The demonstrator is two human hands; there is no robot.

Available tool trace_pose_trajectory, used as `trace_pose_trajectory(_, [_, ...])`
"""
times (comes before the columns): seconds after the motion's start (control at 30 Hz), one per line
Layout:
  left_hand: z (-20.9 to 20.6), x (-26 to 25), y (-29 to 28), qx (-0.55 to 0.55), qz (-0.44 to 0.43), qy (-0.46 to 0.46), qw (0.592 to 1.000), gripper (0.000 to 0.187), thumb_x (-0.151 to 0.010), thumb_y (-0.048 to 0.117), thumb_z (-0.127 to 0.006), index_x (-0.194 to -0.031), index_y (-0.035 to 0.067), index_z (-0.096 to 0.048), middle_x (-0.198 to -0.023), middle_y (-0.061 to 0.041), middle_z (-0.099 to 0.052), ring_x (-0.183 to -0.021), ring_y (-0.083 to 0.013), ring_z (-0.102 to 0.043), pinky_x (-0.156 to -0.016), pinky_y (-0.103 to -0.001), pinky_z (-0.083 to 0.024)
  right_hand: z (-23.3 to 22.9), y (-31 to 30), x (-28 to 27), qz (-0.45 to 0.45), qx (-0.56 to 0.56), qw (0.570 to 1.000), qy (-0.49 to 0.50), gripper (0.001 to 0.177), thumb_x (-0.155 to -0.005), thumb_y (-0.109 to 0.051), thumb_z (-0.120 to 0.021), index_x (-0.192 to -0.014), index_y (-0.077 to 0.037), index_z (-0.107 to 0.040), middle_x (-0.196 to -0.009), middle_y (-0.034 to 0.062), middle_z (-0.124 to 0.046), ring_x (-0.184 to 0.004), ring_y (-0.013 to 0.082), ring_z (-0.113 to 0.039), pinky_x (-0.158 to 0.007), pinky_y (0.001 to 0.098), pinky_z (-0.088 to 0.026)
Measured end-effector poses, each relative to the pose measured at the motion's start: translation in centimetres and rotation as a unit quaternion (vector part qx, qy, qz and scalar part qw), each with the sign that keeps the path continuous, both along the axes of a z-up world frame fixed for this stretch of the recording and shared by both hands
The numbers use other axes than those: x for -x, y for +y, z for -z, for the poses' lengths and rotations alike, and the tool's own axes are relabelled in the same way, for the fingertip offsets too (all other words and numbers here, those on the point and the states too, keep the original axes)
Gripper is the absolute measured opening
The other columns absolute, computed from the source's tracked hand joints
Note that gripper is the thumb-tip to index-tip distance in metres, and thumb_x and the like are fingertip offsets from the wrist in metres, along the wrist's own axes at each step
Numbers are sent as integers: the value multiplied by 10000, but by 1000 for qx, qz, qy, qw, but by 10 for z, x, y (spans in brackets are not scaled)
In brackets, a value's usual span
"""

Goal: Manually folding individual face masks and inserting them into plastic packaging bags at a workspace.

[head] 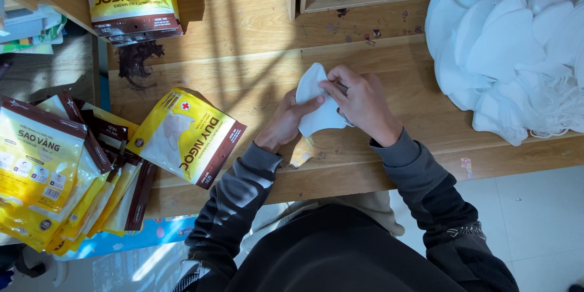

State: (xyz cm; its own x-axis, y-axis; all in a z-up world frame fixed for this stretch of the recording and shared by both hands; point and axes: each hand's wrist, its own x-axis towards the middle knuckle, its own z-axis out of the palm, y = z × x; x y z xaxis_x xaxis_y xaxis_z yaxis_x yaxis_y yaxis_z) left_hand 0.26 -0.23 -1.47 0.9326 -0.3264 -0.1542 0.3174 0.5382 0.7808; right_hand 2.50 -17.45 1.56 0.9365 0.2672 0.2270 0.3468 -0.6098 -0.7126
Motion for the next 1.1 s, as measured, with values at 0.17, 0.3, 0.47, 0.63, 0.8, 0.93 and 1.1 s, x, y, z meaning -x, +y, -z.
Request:
trace_pose_trajectory(0.17, [6, -6, -1, -55, -3, -7, 998, 179, -940, 164, -730, -1025, 9, -706, -887, -95, -749, -854, -222, -756, -736, -374, -627, -7, -4, 3, -11, -10, 1000, 22, 105, -1015, -103, -713, -997, -11, -664, -573, 183, -656, -426, 256, -649, -356, 252, -389])
trace_pose_trajectory(0.3, [7, -12, 3, -62, -20, 2, 998, 172, -946, 183, -722, -966, 17, -683, -792, -80, -713, -716, -217, -746, -569, -337, -615, -20, -27, 4, -34, -158, 966, 204, 149, -995, -103, -656, -1129, -48, -624, -618, 132, -677, -417, 120, -582, -378, 200, -440])
trace_pose_trajectory(0.47, [-3, -13, 5, -45, -39, 12, 998, 174, -925, 178, -735, -934, 16, -672, -731, -95, -705, -642, -227, -748, -492, -340, -608, -3, -60, 10, -25, -276, 921, 273, 222, -993, -39, -637, -1211, -7, -613, -761, 140, -712, -597, 129, -692, -526, 208, -566])
trace_pose_trajectory(0.63, [-4, -13, 3, -59, -29, 3, 998, 174, -947, 177, -707, -959, 14, -647, -752, -102, -703, -632, -253, -745, -458, -348, -606, -1, -72, 18, 9, -198, 962, 189, 301, -978, -42, -699, -1275, -3, -668, -1114, 167, -711, -1111, 273, -698, -971, 441, -560])
trace_pose_trajectory(0.8, [29, -27, 13, -126, -20, -63, 990, 224, -1006, 209, -644, -982, -13, -638, -729, -158, -701, -611, -281, -739, -404, -358, -594, -21, -56, 2, -51, -112, 991, 60, 422, -1012, -134, -681, -1420, -53, -605, -1363, 176, -647, -1307, 359, -590, -1064, 515, -493])
trace_pose_trajectory(0.93, [6, -14, 23, -209, -26, -215, 954, 366, -1062, 201, -586, -1357, -16, -581, -1167, -187, -697, -1169, -221, -505, -967, -486, -536, -28, -29, -7, -149, -40, 988, 13, 460, -997, -72, -655, -1448, -25, -577, -1353, 252, -643, -1270, 460, -588, -1024, 589, -493])
trace_pose_trajectory(1.1, [6, -18, 25, -281, -92, -386, 874, 234, -1009, 60, -618, -1231, 2, -663, -1093, -256, -694, -1114, -501, -640, -865, -537, -540, 3, -21, -12, -130, 3, 991, -12, 245, -986, -90, -643, -1224, -40, -671, -1024, 218, -708, -995, 414, -701, -792, 494, -568])
